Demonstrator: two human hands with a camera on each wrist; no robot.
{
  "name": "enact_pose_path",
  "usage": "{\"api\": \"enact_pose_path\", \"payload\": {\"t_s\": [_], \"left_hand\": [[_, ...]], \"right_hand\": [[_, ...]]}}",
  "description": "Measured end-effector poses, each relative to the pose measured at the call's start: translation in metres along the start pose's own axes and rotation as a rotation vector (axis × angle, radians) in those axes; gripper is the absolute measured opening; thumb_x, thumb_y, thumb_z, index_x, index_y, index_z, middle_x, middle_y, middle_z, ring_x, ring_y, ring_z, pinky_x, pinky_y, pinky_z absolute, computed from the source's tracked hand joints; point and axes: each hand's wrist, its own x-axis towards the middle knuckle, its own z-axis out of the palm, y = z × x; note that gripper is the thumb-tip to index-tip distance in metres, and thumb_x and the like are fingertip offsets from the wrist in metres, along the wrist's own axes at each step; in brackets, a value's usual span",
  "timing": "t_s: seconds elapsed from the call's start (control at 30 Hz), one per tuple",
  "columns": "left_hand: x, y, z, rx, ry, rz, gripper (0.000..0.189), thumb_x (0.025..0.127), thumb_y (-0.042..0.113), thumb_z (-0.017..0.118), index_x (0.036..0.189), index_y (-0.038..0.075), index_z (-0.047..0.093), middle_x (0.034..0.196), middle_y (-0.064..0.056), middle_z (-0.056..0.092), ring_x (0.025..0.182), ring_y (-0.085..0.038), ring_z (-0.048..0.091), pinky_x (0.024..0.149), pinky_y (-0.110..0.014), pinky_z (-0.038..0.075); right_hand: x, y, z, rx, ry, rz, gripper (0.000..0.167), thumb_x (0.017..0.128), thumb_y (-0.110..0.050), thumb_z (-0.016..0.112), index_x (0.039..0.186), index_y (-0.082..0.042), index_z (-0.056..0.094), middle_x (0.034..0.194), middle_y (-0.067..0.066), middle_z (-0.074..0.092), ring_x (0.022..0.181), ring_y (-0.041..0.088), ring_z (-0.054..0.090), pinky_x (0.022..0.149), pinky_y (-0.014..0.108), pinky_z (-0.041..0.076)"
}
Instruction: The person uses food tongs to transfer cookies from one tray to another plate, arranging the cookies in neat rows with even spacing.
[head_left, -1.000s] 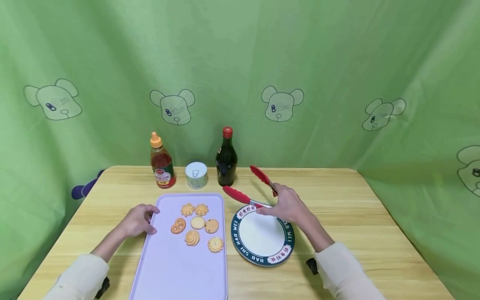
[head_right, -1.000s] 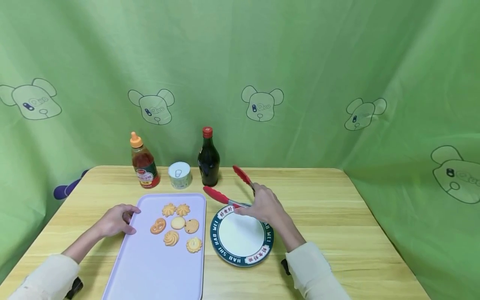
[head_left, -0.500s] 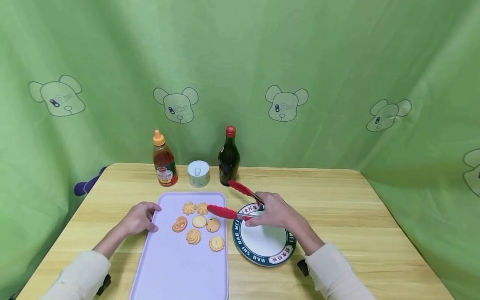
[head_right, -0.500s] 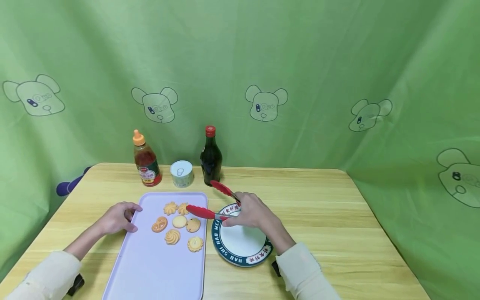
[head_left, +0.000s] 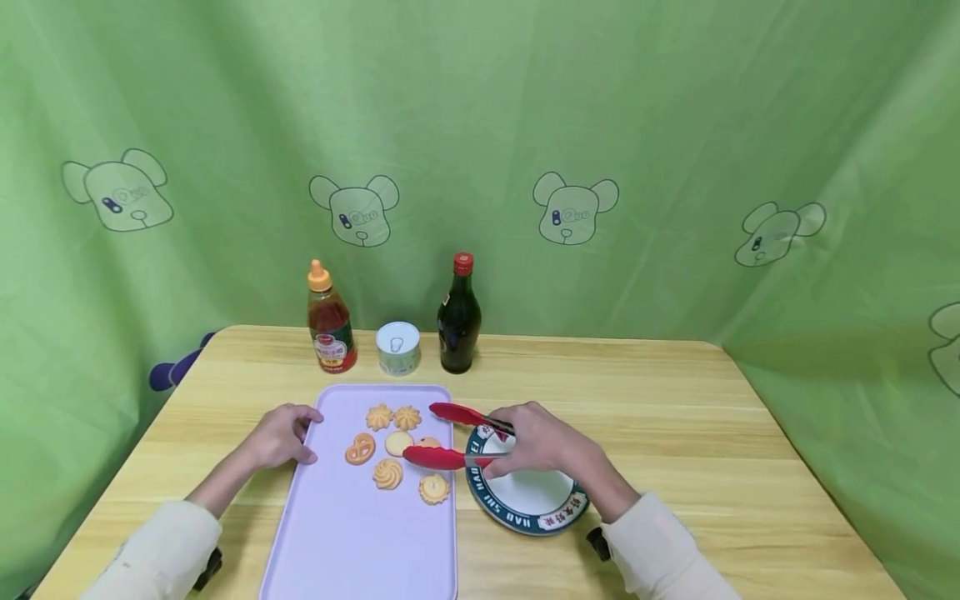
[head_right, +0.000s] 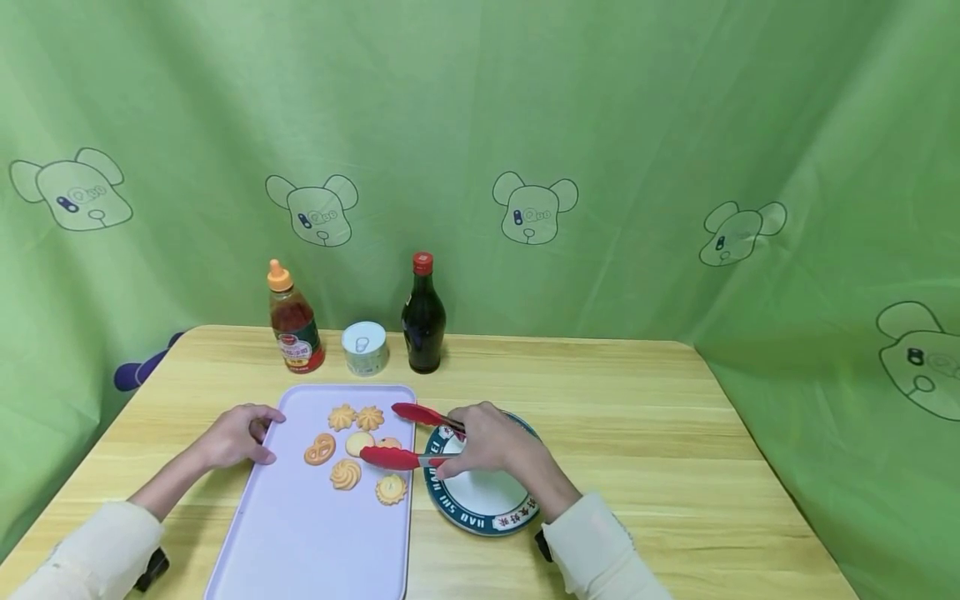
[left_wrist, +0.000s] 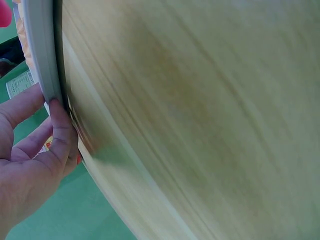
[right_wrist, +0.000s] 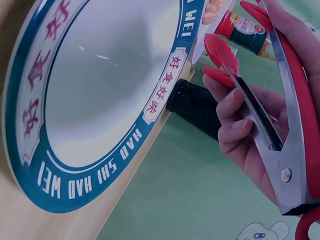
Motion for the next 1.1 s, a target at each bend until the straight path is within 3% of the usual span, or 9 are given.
{"api": "enact_pose_path", "payload": {"t_s": [0.2,0.4,0.57,0.77,1.1], "left_hand": [[0.000,0.001,0.000,-0.002,-0.003,-0.004,0.059,0.065,-0.002,0.080,0.119,-0.007,0.057,0.099,-0.018,0.058,0.081,-0.022,0.054,0.067,-0.031,0.051],[0.000,0.000,0.000,-0.006,0.000,-0.015,0.059,0.065,-0.002,0.080,0.119,-0.007,0.057,0.100,-0.018,0.059,0.081,-0.022,0.055,0.068,-0.032,0.052],[0.000,-0.001,0.001,-0.012,0.001,-0.018,0.059,0.065,-0.002,0.080,0.119,-0.007,0.057,0.101,-0.018,0.058,0.082,-0.022,0.054,0.067,-0.031,0.051],[0.002,-0.002,0.001,-0.015,0.002,0.002,0.060,0.064,-0.002,0.080,0.119,-0.007,0.057,0.100,-0.018,0.058,0.081,-0.021,0.054,0.067,-0.031,0.051],[0.002,-0.002,0.001,-0.015,-0.001,-0.014,0.060,0.065,-0.002,0.080,0.120,-0.007,0.057,0.101,-0.018,0.058,0.082,-0.022,0.054,0.068,-0.031,0.052]], "right_hand": [[-0.003,-0.006,0.000,-0.040,-0.029,-0.044,0.073,0.067,-0.043,0.082,0.127,-0.008,0.060,0.101,0.005,0.066,0.069,0.013,0.049,0.052,0.025,0.033],[-0.005,-0.013,0.000,-0.096,-0.025,-0.058,0.069,0.068,-0.041,0.082,0.124,-0.006,0.062,0.109,0.006,0.068,0.078,0.013,0.051,0.065,0.027,0.042],[-0.005,-0.016,0.002,-0.134,-0.024,-0.038,0.063,0.070,-0.040,0.081,0.122,-0.008,0.064,0.087,0.002,0.063,0.065,0.012,0.046,0.054,0.024,0.035],[-0.006,-0.016,0.005,-0.183,0.000,-0.058,0.055,0.073,-0.039,0.079,0.117,-0.010,0.066,0.063,-0.002,0.042,0.053,0.011,0.035,0.046,0.022,0.026],[-0.008,-0.013,0.006,-0.200,0.021,-0.085,0.056,0.073,-0.039,0.079,0.120,-0.012,0.066,0.062,-0.002,0.040,0.054,0.010,0.034,0.045,0.021,0.024]]}}
